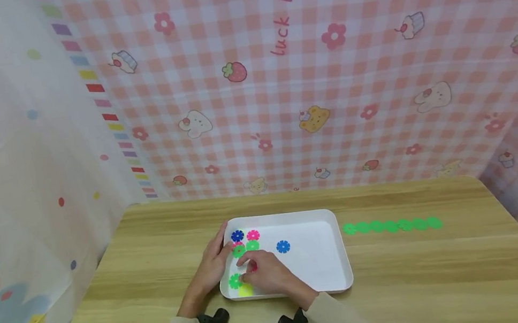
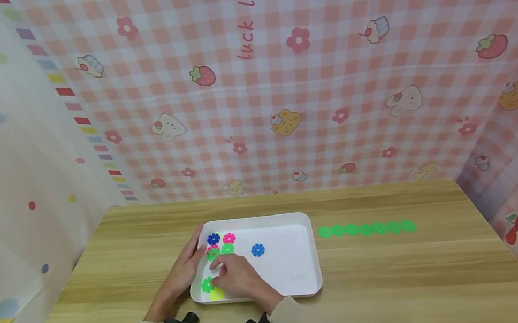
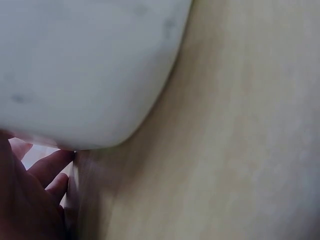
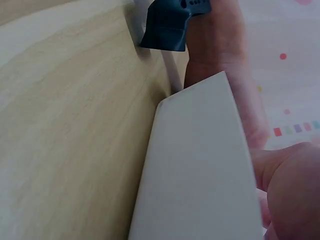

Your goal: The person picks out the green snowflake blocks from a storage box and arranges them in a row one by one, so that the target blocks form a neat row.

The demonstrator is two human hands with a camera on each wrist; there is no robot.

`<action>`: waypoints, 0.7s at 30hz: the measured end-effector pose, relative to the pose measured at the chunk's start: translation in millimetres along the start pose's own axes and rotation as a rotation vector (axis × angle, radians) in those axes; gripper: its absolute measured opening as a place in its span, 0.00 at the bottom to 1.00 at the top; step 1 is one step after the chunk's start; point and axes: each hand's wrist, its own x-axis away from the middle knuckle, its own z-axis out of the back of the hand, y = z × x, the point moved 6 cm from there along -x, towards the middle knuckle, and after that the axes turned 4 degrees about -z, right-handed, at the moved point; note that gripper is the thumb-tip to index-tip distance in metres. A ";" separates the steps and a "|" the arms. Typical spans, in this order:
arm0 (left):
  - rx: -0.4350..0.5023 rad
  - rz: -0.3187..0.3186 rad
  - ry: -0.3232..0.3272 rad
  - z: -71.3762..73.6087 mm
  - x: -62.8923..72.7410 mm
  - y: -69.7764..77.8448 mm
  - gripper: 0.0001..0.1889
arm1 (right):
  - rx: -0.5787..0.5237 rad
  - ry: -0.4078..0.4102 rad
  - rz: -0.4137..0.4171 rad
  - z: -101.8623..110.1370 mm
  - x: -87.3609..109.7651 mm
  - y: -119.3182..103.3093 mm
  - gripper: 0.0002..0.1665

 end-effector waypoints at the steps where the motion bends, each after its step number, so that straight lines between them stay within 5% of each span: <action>1: 0.002 0.002 0.001 0.2 0.3 -0.4 0.31 | 0.001 0.007 0.005 -1.6 -1.7 -0.4 0.12; 21: 0.002 -0.014 0.003 0.0 -1.7 -1.3 0.31 | 0.137 0.090 -0.013 -12.3 -12.0 1.5 0.09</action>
